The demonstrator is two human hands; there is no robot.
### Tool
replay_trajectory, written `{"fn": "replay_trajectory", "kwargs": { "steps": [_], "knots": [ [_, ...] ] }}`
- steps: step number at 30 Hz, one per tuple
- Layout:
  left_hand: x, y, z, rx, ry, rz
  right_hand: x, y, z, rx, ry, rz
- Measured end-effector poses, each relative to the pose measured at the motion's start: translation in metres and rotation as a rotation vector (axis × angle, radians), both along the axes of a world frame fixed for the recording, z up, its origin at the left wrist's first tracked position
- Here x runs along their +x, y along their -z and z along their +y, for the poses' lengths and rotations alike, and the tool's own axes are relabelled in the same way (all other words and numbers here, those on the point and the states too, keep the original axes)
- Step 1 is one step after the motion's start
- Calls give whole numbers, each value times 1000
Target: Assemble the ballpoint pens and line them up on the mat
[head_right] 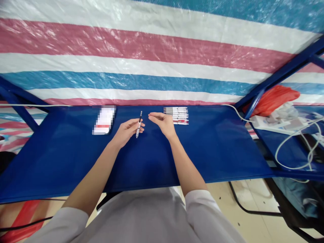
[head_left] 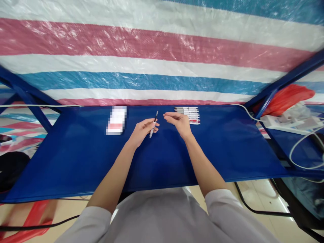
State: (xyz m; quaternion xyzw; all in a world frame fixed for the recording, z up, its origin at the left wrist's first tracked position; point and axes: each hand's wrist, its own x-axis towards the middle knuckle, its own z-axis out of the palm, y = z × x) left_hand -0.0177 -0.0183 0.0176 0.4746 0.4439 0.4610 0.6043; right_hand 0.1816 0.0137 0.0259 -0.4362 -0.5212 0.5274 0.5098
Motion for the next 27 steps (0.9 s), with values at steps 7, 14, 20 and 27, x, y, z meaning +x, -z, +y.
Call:
{"fn": "replay_trajectory", "kwargs": {
  "steps": [7,14,20,27],
  "knots": [
    [4,1,11,111,-28,183,-25,16,5,-179,76,350],
    [6,8,18,105,3,229,-30,28,9,-157,139,309],
    [10,11,21,91,7,241,-27,23,8,-170,142,312],
    [13,13,20,55,-101,234,-28,28,8,-126,184,237]
  ]
}}
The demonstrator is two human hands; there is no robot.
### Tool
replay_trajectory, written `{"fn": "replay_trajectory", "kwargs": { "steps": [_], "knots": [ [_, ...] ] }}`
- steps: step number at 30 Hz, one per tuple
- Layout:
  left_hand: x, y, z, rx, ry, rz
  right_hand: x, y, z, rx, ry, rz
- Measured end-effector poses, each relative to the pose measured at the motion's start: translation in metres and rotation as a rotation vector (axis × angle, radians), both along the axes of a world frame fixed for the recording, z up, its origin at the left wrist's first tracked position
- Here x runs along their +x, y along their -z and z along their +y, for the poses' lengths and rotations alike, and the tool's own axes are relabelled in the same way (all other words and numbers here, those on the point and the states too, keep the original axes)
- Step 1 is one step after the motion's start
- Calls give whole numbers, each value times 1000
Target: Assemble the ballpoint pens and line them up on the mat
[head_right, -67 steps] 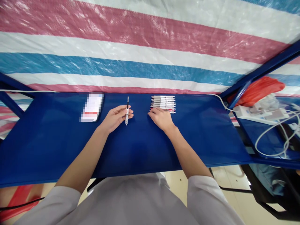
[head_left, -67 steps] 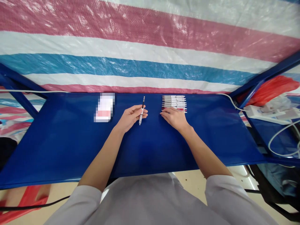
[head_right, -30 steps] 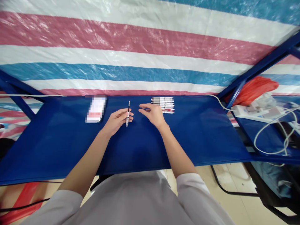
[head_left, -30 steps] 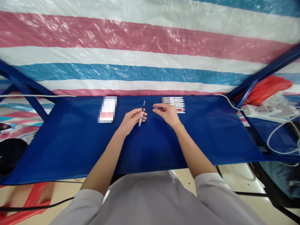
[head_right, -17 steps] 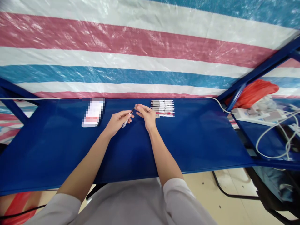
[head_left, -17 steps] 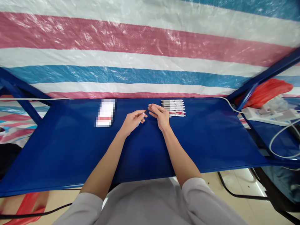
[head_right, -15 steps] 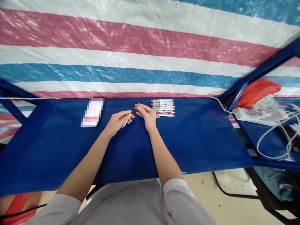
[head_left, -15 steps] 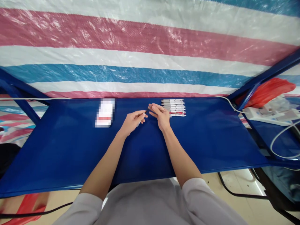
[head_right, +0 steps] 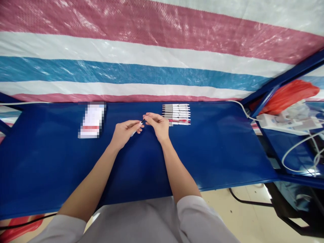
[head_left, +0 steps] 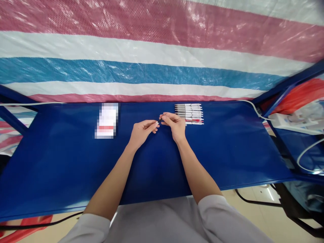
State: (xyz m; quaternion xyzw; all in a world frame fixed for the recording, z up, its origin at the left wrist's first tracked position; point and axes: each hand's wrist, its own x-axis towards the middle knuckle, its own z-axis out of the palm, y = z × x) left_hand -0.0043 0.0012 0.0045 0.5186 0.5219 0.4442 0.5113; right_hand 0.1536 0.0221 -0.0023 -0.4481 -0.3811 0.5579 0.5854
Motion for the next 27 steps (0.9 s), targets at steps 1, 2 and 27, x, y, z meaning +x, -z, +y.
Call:
{"fn": "replay_trajectory", "kwargs": {
  "steps": [1,2,27],
  "knots": [
    [0,0,-1,0,-7,5,0,1,0,17,-11,-10],
    [0,1,-1,1,-8,8,0,2,0,35,-24,-22],
    [-16,-11,-11,-5,48,-164,14,-10,5,102,174,80]
  ]
}}
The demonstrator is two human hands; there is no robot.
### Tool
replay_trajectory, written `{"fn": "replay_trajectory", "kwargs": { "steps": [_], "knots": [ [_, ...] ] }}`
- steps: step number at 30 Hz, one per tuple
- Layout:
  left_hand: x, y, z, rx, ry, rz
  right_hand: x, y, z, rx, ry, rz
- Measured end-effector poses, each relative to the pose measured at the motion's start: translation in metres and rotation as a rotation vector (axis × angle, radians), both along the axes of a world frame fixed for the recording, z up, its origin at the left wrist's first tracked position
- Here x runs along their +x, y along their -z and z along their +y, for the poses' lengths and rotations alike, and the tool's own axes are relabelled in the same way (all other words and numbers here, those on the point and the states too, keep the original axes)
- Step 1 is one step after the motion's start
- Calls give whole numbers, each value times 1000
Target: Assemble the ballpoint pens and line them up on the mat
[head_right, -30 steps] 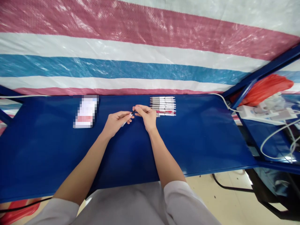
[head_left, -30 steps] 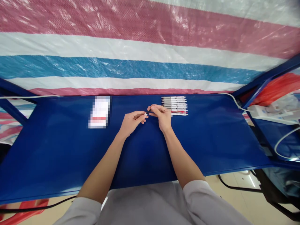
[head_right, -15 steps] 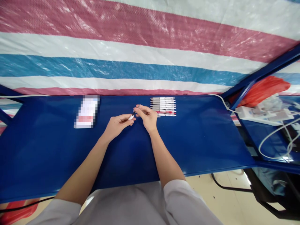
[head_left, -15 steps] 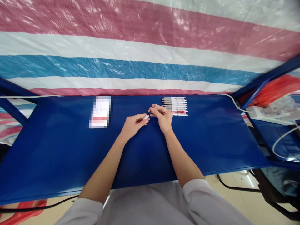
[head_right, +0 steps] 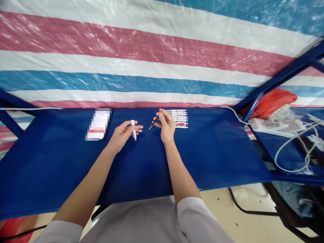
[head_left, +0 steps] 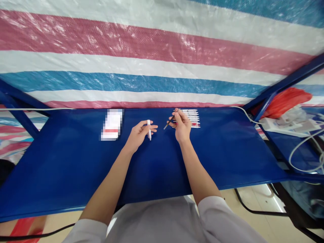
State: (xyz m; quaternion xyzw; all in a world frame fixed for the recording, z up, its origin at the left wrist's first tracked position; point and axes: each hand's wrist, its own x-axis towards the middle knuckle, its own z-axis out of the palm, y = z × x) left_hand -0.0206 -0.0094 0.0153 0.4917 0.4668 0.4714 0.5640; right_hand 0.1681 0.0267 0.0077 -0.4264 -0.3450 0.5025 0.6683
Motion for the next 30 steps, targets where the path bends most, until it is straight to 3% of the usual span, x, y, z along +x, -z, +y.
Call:
{"fn": "replay_trajectory", "kwargs": {
  "steps": [5,10,30],
  "knots": [
    [2,8,15,-99,-155,-319,-16,7,-5,2,-154,-55],
    [0,18,21,-157,-230,-469,-23,17,-6,-25,-186,-89],
    [-1,24,18,-127,-192,-345,-21,18,0,-88,-147,-49]
  ]
}}
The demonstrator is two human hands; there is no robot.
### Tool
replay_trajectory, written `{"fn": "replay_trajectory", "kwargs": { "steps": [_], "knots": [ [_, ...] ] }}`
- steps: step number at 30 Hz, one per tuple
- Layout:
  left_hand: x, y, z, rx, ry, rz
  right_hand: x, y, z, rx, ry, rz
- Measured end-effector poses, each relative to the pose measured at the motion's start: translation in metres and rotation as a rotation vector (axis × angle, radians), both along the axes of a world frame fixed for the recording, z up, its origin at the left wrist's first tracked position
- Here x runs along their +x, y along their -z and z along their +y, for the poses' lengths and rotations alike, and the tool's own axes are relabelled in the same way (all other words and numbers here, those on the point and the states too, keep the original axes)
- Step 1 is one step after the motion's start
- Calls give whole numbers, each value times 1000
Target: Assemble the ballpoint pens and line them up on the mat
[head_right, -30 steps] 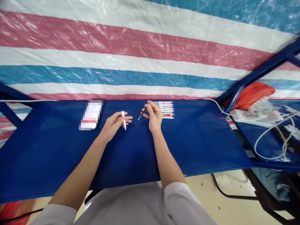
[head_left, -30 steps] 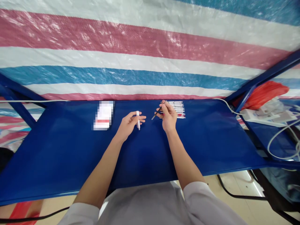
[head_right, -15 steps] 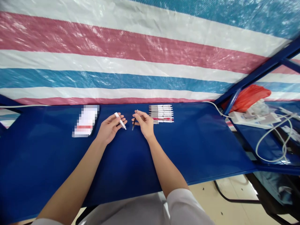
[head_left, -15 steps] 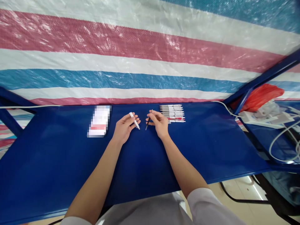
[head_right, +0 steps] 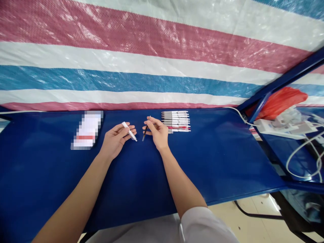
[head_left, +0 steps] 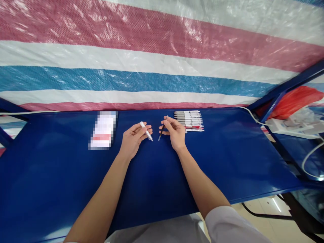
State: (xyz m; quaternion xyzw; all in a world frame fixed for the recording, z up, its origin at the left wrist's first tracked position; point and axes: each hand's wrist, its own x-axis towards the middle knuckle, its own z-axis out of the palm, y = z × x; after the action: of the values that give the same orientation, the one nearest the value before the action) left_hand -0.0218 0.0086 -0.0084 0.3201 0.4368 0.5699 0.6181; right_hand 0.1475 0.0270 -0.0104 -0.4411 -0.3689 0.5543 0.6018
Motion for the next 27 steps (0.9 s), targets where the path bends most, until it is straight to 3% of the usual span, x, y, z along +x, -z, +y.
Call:
{"fn": "replay_trajectory", "kwargs": {
  "steps": [13,27],
  "knots": [
    [3,0,-6,121,2,122,0,3,-4,55,44,-41],
    [8,-6,-14,287,-119,393,0,3,-5,53,52,-75]
  ]
}}
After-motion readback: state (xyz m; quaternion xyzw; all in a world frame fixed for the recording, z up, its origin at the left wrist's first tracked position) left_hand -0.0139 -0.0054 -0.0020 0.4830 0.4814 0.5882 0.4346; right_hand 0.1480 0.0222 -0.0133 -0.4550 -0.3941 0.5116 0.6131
